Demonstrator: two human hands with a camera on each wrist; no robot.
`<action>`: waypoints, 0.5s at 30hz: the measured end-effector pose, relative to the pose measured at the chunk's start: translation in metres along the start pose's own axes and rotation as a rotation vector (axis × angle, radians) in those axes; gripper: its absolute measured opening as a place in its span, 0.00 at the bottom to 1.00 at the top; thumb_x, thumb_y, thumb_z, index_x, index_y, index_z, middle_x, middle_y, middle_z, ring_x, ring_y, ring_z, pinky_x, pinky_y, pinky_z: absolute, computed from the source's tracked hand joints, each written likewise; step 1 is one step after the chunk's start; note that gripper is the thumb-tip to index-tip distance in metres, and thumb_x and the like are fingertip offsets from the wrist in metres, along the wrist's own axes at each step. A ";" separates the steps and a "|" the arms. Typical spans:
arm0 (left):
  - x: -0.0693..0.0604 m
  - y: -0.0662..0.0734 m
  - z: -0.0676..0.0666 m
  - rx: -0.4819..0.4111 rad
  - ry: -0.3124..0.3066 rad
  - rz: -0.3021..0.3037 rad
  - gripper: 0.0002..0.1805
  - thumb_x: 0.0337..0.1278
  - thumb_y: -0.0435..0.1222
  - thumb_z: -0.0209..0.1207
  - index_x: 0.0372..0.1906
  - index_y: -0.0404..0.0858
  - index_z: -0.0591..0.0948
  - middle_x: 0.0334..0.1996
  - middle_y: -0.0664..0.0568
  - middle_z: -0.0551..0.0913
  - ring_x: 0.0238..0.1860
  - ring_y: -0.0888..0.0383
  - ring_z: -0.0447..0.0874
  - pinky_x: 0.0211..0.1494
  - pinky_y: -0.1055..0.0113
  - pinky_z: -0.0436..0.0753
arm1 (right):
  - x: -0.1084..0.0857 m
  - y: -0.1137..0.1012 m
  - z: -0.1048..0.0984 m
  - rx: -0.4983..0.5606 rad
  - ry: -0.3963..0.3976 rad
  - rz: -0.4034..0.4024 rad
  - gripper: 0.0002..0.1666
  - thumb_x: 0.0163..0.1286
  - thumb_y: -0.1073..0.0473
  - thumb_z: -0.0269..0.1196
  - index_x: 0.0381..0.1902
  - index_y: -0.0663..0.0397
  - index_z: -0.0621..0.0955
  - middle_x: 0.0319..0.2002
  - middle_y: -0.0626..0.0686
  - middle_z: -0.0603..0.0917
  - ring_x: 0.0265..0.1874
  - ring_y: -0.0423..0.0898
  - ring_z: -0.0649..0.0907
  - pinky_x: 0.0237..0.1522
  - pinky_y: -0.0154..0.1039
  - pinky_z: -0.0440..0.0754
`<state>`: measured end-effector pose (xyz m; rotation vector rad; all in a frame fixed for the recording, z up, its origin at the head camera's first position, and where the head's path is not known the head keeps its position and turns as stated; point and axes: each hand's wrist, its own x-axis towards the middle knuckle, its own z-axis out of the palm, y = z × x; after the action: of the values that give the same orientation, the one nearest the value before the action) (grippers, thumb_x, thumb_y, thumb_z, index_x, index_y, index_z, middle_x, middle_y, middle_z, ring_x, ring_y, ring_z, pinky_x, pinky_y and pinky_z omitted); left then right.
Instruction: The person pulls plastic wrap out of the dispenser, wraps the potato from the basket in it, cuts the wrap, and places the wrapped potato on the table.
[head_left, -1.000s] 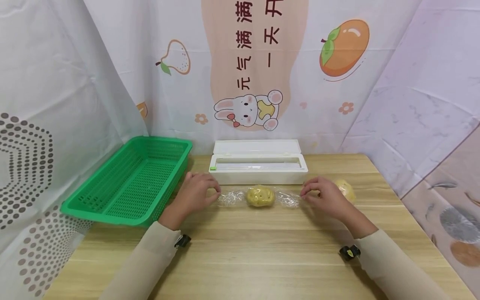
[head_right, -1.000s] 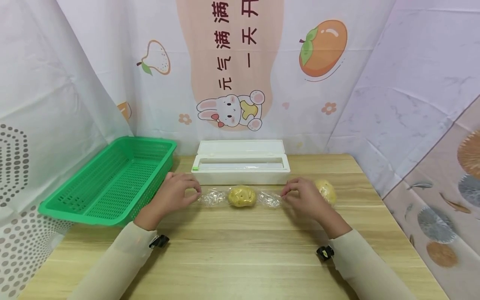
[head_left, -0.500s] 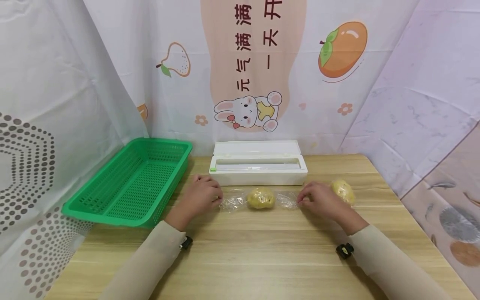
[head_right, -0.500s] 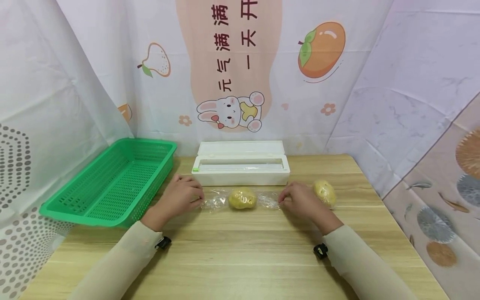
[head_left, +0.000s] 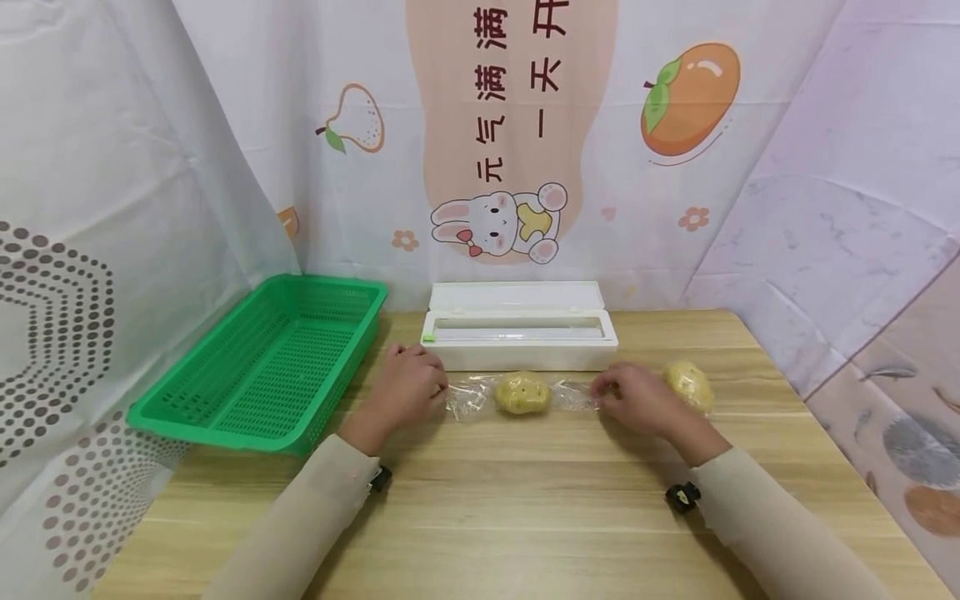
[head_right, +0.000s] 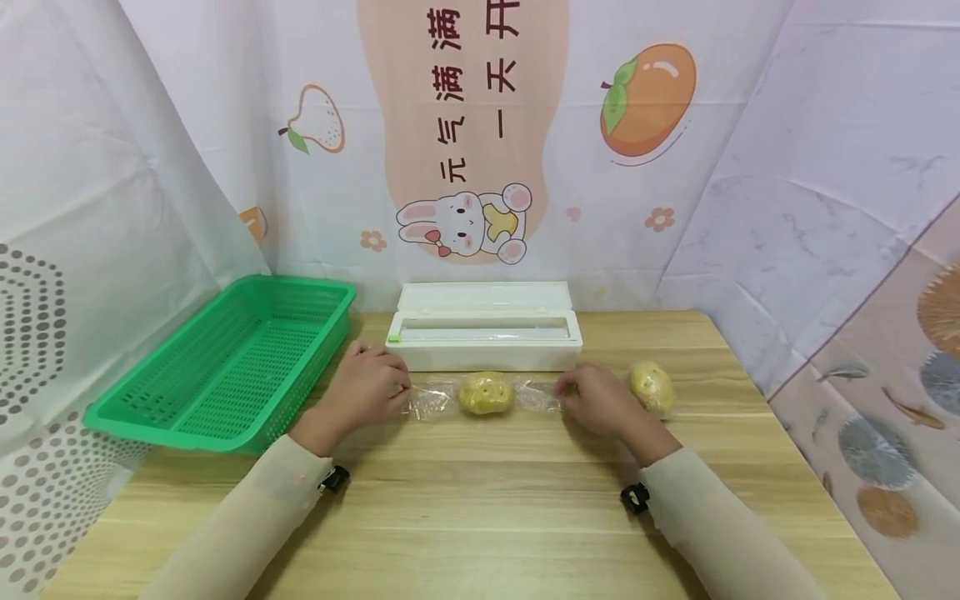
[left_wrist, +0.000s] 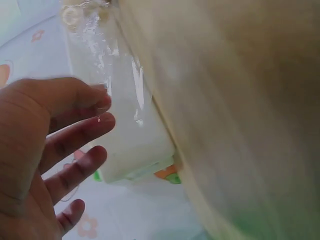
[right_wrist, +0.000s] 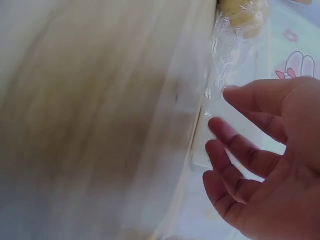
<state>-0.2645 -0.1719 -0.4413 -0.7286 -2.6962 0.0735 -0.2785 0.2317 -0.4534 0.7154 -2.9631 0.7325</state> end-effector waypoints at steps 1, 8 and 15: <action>0.001 0.000 -0.003 0.003 -0.003 -0.014 0.08 0.60 0.44 0.63 0.30 0.56 0.91 0.39 0.64 0.88 0.48 0.55 0.80 0.52 0.51 0.69 | 0.000 0.000 0.000 0.019 0.015 0.000 0.11 0.65 0.66 0.65 0.43 0.49 0.89 0.43 0.51 0.88 0.44 0.51 0.84 0.48 0.53 0.84; 0.014 0.013 -0.023 -0.008 0.041 -0.126 0.13 0.67 0.51 0.60 0.40 0.53 0.92 0.47 0.59 0.90 0.52 0.51 0.84 0.56 0.48 0.73 | 0.012 -0.014 -0.005 0.097 0.123 -0.041 0.15 0.71 0.64 0.63 0.54 0.57 0.85 0.54 0.57 0.86 0.55 0.59 0.84 0.58 0.59 0.81; 0.047 0.044 -0.019 -0.110 -0.072 -0.030 0.23 0.61 0.59 0.66 0.51 0.47 0.89 0.49 0.56 0.90 0.51 0.53 0.87 0.55 0.51 0.81 | 0.035 -0.038 0.006 0.002 0.029 -0.158 0.21 0.67 0.60 0.67 0.57 0.57 0.83 0.51 0.55 0.88 0.53 0.55 0.86 0.59 0.56 0.82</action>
<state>-0.2753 -0.1108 -0.4150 -0.7303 -2.7967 -0.0571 -0.2927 0.1843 -0.4381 0.9185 -2.8385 0.7286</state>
